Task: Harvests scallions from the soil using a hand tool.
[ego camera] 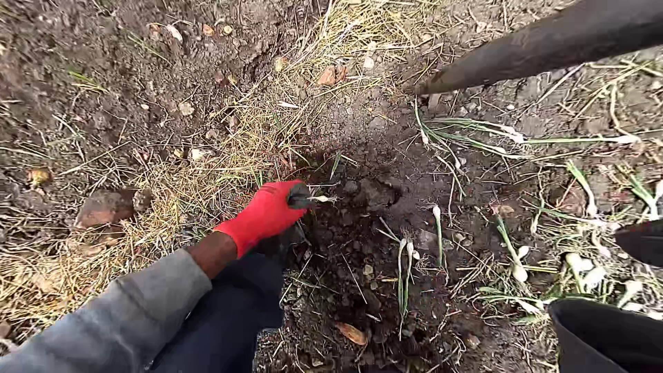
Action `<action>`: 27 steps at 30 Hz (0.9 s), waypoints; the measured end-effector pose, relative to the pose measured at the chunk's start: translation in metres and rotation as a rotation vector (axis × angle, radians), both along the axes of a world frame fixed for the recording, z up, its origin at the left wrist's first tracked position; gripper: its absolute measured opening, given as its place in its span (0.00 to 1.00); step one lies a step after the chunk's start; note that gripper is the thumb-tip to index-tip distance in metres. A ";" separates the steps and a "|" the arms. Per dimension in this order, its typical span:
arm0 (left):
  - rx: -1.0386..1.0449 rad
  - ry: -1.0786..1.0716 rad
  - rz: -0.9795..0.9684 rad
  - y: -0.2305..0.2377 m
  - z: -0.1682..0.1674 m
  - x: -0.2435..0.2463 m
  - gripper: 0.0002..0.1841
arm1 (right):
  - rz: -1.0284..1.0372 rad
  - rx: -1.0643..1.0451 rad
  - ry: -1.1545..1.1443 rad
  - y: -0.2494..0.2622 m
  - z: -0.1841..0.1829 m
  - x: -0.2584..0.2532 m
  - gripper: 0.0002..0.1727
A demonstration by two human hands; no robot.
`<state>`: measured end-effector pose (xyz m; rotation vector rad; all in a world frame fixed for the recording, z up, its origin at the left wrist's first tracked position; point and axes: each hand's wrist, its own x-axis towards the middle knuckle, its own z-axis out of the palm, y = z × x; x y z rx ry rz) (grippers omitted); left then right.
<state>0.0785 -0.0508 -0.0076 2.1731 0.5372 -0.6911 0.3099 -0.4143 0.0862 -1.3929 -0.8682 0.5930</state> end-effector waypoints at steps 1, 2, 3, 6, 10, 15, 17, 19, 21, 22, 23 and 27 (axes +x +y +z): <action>0.014 -0.005 0.004 0.001 0.007 0.000 0.08 | -0.099 -0.161 -0.181 0.025 -0.024 -0.024 0.05; 0.046 -0.047 -0.003 0.003 0.014 0.007 0.07 | -0.291 -0.407 -0.245 0.066 -0.034 -0.051 0.04; 0.091 -0.106 -0.020 0.005 0.022 0.018 0.05 | -0.323 -0.904 -0.132 0.121 -0.020 -0.072 0.09; 0.257 -0.210 -0.163 -0.011 0.042 0.059 0.07 | -0.236 -1.003 -0.061 0.157 -0.088 -0.123 0.19; 0.304 0.111 -0.511 -0.083 0.008 0.095 0.10 | -0.383 -0.926 0.197 0.101 -0.037 -0.122 0.16; 0.214 0.132 -0.429 -0.092 -0.040 0.067 0.20 | -0.598 -0.761 0.080 0.026 -0.003 -0.144 0.19; 0.283 -0.019 -0.324 -0.074 -0.017 0.062 0.21 | -0.615 -0.833 0.055 0.014 -0.036 -0.149 0.19; 0.356 -0.140 -0.306 -0.067 0.007 0.055 0.19 | -0.654 -0.840 0.158 0.011 -0.041 -0.137 0.15; 0.380 -0.260 -0.406 -0.075 0.013 0.048 0.17 | -0.691 -0.676 0.317 0.001 -0.023 -0.119 0.13; 0.330 -0.289 -0.479 -0.088 0.011 0.044 0.16 | -0.699 -0.550 0.398 -0.011 -0.009 -0.113 0.13; 0.260 -0.289 -0.557 -0.104 0.006 0.042 0.17 | -0.690 -0.412 0.447 -0.026 0.004 -0.105 0.12; 0.089 -0.080 -0.822 -0.167 -0.028 0.048 0.21 | -0.503 -0.286 0.237 -0.044 0.072 -0.082 0.13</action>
